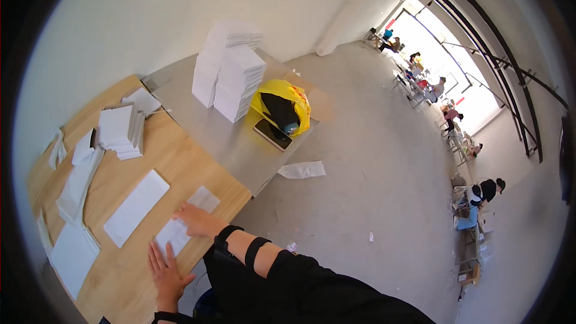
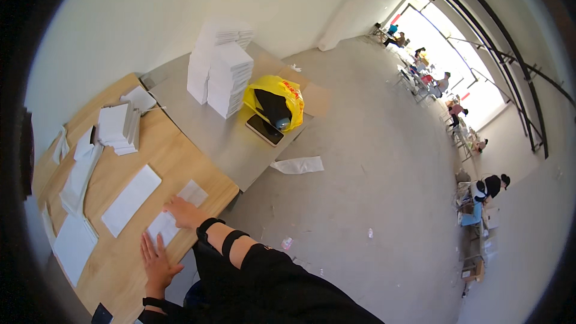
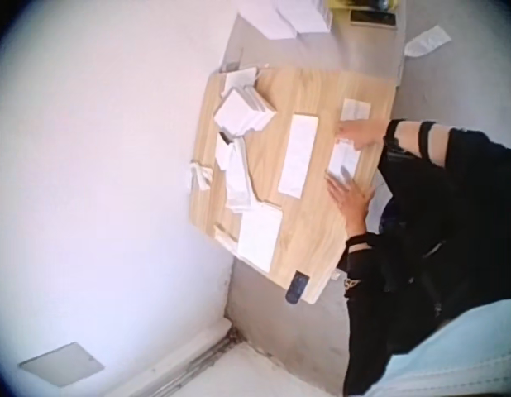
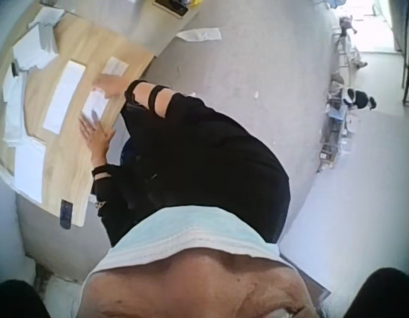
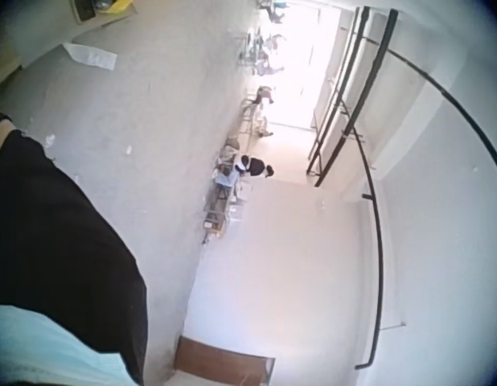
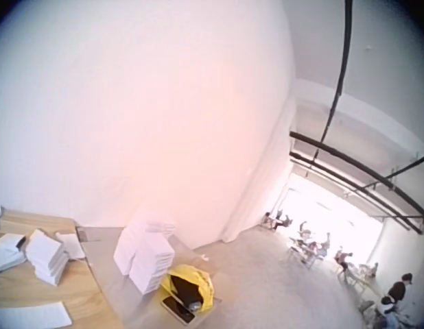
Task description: Folding white paper sheets or liners and stacking them on a wooden table.
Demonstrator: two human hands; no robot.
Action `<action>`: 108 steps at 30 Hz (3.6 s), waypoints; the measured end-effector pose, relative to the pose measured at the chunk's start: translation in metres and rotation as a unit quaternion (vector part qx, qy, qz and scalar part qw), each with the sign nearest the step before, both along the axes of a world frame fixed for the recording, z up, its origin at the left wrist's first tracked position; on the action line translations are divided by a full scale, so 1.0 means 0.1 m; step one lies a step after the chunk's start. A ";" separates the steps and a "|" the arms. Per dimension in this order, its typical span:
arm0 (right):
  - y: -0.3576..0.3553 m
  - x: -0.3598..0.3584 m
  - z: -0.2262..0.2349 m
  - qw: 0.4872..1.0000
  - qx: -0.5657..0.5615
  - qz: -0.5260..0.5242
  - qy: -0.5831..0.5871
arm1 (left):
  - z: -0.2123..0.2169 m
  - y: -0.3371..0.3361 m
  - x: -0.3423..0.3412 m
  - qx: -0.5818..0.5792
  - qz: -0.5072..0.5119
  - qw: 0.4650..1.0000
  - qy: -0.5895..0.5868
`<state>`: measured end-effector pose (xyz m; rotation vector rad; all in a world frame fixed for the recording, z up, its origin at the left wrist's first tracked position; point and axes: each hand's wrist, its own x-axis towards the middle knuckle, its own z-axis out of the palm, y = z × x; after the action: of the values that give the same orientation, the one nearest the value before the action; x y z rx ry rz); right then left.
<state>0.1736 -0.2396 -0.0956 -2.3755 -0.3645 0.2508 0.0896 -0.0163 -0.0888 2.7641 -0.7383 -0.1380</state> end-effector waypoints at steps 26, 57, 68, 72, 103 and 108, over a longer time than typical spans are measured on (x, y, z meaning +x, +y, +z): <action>0.44 -0.10 -0.53 0.875 0.361 -0.317 0.063 | 0.05 -0.07 0.01 0.027 0.007 0.999 0.028; 0.30 -0.13 -0.03 0.875 0.372 -0.265 0.161 | 0.08 0.59 1.21 -0.113 0.205 0.961 -0.146; 0.29 -0.17 0.11 0.921 0.296 -0.234 0.101 | 0.24 0.76 0.94 -0.143 0.236 0.948 -0.155; 0.30 -0.17 0.08 0.952 0.217 -0.217 -0.005 | 0.28 0.98 0.66 -0.163 0.277 0.938 -0.128; 0.94 -0.57 0.40 0.970 0.195 -0.095 0.113 | 0.12 0.70 0.45 -0.122 0.237 0.951 -0.156; 1.09 -0.57 0.33 0.956 0.246 -0.093 0.133 | 0.25 0.71 0.25 -0.250 0.322 0.909 -0.082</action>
<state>0.1165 -0.1303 -0.0621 -1.8404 -0.0600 0.3434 0.1146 0.0544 -0.0638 2.3743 0.1341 0.3705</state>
